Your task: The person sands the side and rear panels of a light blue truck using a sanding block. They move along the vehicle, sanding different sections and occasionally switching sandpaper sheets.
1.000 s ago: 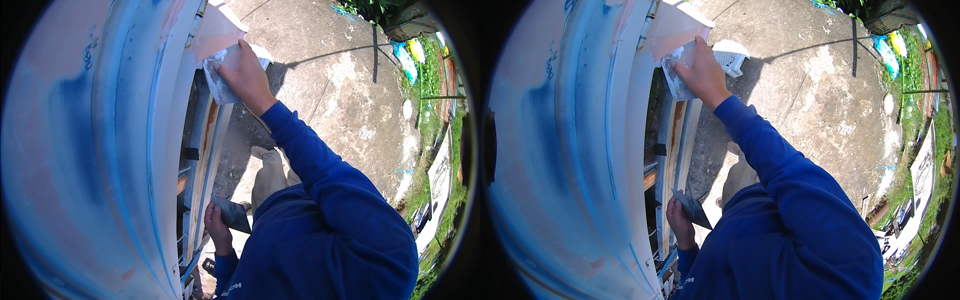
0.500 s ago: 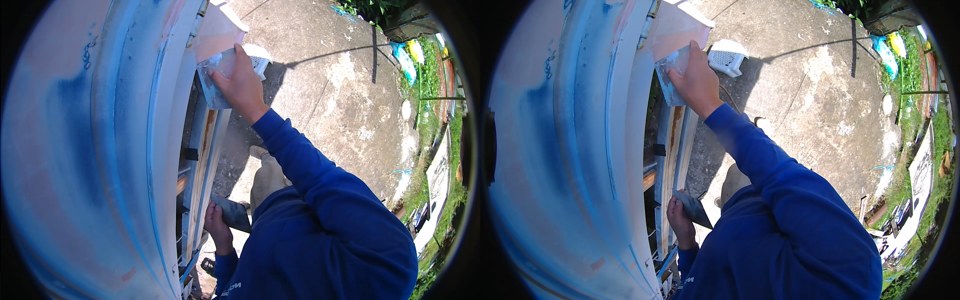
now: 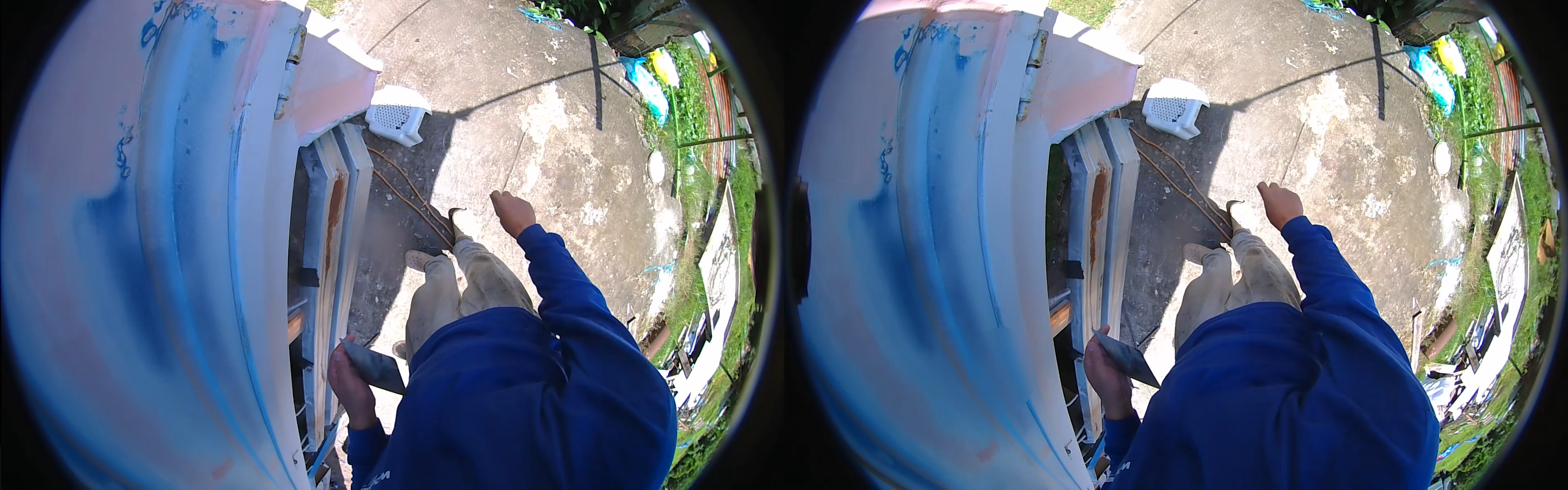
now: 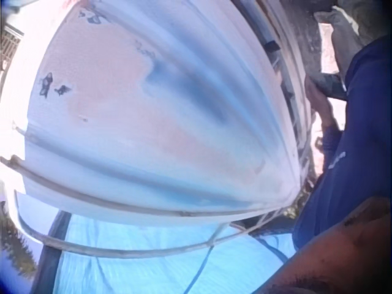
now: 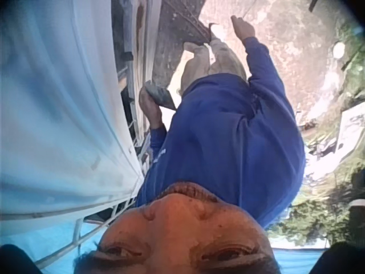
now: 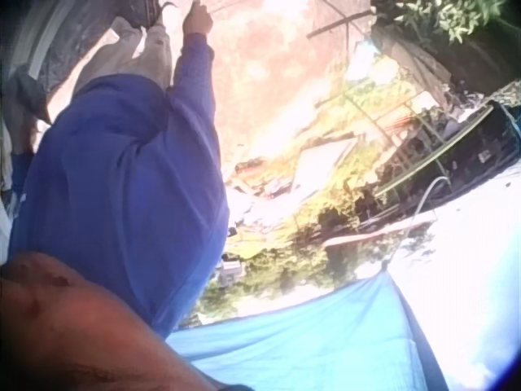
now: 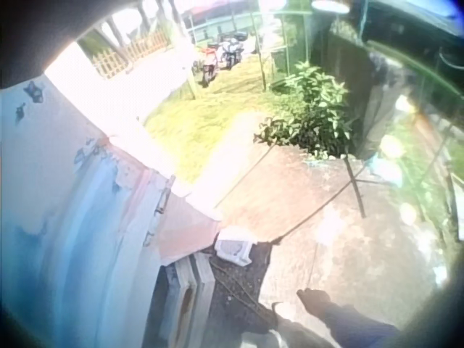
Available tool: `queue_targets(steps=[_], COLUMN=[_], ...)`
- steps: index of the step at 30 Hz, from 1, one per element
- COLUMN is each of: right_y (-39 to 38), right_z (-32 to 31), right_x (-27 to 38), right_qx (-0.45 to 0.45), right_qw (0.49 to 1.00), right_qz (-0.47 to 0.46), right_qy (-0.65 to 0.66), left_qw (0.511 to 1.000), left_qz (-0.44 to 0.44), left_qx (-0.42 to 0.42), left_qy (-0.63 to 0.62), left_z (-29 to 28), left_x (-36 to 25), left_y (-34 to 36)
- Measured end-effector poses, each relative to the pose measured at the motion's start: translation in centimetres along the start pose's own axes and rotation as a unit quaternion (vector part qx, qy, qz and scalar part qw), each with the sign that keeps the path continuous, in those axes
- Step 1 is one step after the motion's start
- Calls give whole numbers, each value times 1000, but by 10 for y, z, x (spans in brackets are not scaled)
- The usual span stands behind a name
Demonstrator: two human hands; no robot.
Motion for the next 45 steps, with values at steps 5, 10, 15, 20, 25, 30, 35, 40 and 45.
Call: queue_targets(steps=[5,10,15,20,25,30,35,40,45], right_y=[-50,-15,5,43,95,126,126,126,107], right_z=[-37,-119,-128,-116,-159,-162,-166,-163,-150], right_x=[34,143,183,201,236,260,275,276,251], right_qx=[3,158,231,55,-85,-173,-177,-185,-150], right_qw=[958,671,603,728,805,827,835,826,807], right_qz=[104,88,45,0,-78,-96,-111,-126,-178], right_qy=[268,719,762,683,582,527,510,517,542], left_qw=[993,987,983,995,988,993,991,993,996], left_qz=[-12,65,27,29,19,-18,-23,-13,-4], left_qx=[68,140,152,58,9,-12,-12,-3,-12], left_qy=[96,49,100,72,154,112,134,120,94], left_z=[32,127,135,118,99,100,97,103,108], left_x=[1,-27,-34,-38,-28,-16,-13,-17,-18], left_y=[21,35,53,58,57,53,53,54,54])
Point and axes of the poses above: each hand's wrist, its own y-axis towards the middle knuckle, its own z-axis out of the palm, x = y × z, the point moved 2 cm from there along y, towards the middle knuckle, and after that the axes turned 12 degrees about -x, right-handed, at the moved point
